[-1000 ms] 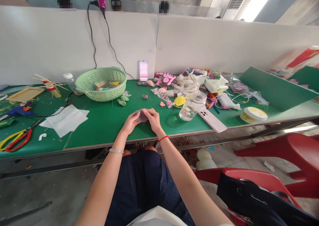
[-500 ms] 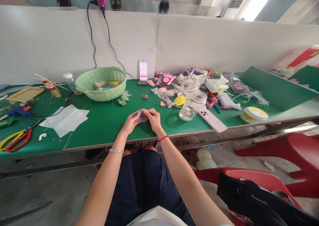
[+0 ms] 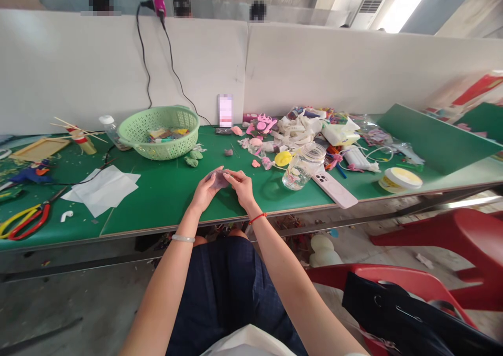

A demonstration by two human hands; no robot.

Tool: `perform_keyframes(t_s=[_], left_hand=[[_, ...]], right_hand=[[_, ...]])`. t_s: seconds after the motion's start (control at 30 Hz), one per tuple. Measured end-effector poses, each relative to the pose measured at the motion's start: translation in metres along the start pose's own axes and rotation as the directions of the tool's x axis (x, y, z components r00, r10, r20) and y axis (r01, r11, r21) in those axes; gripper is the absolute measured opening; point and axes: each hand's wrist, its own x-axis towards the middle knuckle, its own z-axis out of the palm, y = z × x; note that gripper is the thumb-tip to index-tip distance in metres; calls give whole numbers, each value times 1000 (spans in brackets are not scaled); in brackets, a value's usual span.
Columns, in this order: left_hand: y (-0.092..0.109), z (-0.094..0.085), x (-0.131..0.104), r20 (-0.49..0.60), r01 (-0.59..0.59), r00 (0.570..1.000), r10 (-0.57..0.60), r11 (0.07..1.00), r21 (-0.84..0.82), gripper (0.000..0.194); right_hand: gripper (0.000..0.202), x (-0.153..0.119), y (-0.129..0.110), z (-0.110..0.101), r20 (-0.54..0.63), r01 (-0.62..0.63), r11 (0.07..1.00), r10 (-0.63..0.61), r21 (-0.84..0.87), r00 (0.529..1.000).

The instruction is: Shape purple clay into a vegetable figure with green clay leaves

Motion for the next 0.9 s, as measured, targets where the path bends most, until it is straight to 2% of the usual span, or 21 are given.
perform_keyframes(t_s=[0.13, 0.33, 0.63, 0.77, 0.9], left_hand=[[3, 7, -3, -19, -31, 999, 32, 998, 49, 58], [6, 16, -8, -189, -103, 970, 154, 962, 255, 52], [6, 15, -8, -303, -142, 931, 204, 966, 214, 52], [6, 15, -7, -310, -148, 929, 204, 970, 193, 54], [5, 16, -6, -304, -144, 932, 196, 972, 184, 55]], right_hand=[[36, 0, 1, 1, -15, 8, 1000, -9, -4, 1000], [34, 0, 0, 2, 48, -13, 998, 16, -62, 999], [44, -5, -9, 6, 107, 40, 997, -33, -69, 994], [48, -5, -7, 8, 139, 46, 983, -22, -176, 990], [46, -4, -3, 8, 123, 34, 980, -9, -198, 992]])
